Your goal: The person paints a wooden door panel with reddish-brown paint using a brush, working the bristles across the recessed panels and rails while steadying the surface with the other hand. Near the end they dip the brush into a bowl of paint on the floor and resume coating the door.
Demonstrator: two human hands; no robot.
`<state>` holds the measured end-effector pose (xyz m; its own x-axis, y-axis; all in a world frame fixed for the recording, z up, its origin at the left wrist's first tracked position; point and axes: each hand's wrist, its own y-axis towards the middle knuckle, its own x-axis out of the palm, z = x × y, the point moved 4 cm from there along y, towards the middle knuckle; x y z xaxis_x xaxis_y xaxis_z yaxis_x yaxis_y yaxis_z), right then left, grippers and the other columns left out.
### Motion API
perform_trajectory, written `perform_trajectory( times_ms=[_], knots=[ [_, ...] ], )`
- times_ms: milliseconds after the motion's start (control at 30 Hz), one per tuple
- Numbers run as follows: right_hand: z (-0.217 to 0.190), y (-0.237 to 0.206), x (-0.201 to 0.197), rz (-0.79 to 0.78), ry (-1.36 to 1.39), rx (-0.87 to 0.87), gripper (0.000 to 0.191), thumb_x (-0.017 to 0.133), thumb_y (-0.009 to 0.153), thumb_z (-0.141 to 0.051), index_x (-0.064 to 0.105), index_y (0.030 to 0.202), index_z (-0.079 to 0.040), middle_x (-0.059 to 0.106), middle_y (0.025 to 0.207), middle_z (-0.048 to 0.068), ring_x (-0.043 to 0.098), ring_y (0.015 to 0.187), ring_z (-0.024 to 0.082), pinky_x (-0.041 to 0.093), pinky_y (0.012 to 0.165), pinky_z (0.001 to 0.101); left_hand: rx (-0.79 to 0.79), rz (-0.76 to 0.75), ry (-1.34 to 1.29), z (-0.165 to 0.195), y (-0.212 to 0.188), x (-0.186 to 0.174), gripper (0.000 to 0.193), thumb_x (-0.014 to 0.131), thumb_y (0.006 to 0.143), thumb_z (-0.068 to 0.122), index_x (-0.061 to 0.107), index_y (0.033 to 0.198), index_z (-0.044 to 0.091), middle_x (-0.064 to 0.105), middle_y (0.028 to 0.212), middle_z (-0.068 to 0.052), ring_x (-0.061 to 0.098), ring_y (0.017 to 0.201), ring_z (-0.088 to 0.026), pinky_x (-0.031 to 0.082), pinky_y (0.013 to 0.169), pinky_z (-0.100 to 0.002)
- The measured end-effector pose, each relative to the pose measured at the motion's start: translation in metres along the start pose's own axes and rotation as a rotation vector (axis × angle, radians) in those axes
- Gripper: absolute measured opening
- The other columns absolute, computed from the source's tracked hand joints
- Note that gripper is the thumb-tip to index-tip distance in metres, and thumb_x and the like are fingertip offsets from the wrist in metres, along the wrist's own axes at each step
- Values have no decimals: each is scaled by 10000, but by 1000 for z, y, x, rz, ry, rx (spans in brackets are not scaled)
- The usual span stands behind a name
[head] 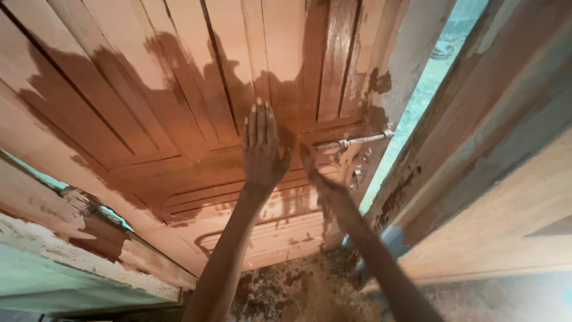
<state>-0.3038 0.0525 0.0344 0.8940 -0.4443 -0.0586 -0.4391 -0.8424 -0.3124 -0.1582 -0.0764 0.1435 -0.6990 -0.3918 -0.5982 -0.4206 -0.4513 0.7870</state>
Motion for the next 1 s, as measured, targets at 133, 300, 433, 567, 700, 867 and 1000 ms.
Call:
perform_trajectory(
  times_ms=[133, 300, 433, 567, 700, 867, 1000],
  knots=[
    [-89, 0, -14, -100, 110, -171, 646, 605, 953, -501, 572, 1474, -121, 478, 632, -43, 399, 453, 56, 329, 373, 229, -29, -66, 12, 2, 0, 3, 1063, 792, 821, 292, 173, 1623, -31, 144, 1710, -209, 136, 1598, -360, 152, 1305, -503],
    [-167, 0, -36, -33, 164, -207, 603, 697, 900, -263, 575, 1471, -110, 581, 893, -8, 517, 657, 75, 520, 520, 211, -25, -39, 3, 8, -2, -3, 1074, 807, 829, 290, 159, 1627, -23, 142, 1706, -210, 141, 1596, -358, 152, 1304, -512],
    [-231, -15, -48, 82, 130, -299, 569, 665, 842, -188, 627, 1409, -200, 677, 927, -11, 519, 644, 59, 498, 538, 175, -39, -39, -39, 10, 4, -6, 1094, 818, 799, 274, 155, 1624, -7, 140, 1708, -204, 146, 1593, -356, 160, 1298, -507],
    [-286, -24, -68, -216, 340, -606, 251, 685, 960, -242, 660, 1168, -102, 624, 817, -7, 543, 602, 59, 399, 430, 161, -44, -49, -43, 16, 10, -1, 1107, 817, 791, 272, 145, 1624, -9, 133, 1703, -205, 142, 1589, -368, 162, 1295, -512],
    [-279, -5, -86, -501, 194, -821, 242, 630, 1169, -296, 592, 1085, -73, 561, 793, 24, 493, 550, 51, 396, 481, 195, -58, -76, -44, 20, 10, 9, 1118, 817, 774, 265, 141, 1623, 0, 132, 1708, -196, 135, 1593, -358, 161, 1298, -510],
    [-183, 53, -68, 108, -535, -403, 512, 460, 1148, -477, 665, 1142, -9, 604, 843, 79, 582, 656, 160, 528, 596, 338, -39, -51, -6, 17, 2, 16, 1104, 815, 793, 278, 146, 1622, -12, 135, 1704, -205, 130, 1594, -356, 159, 1304, -513],
    [-63, 35, -37, -324, 401, -181, 410, 648, 950, -399, 628, 1271, -145, 431, 612, -84, 363, 460, 44, 287, 390, 213, -30, -33, 3, 12, 1, 18, 1094, 801, 818, 290, 146, 1630, -35, 133, 1710, -219, 122, 1597, -360, 164, 1305, -508]
  ],
)
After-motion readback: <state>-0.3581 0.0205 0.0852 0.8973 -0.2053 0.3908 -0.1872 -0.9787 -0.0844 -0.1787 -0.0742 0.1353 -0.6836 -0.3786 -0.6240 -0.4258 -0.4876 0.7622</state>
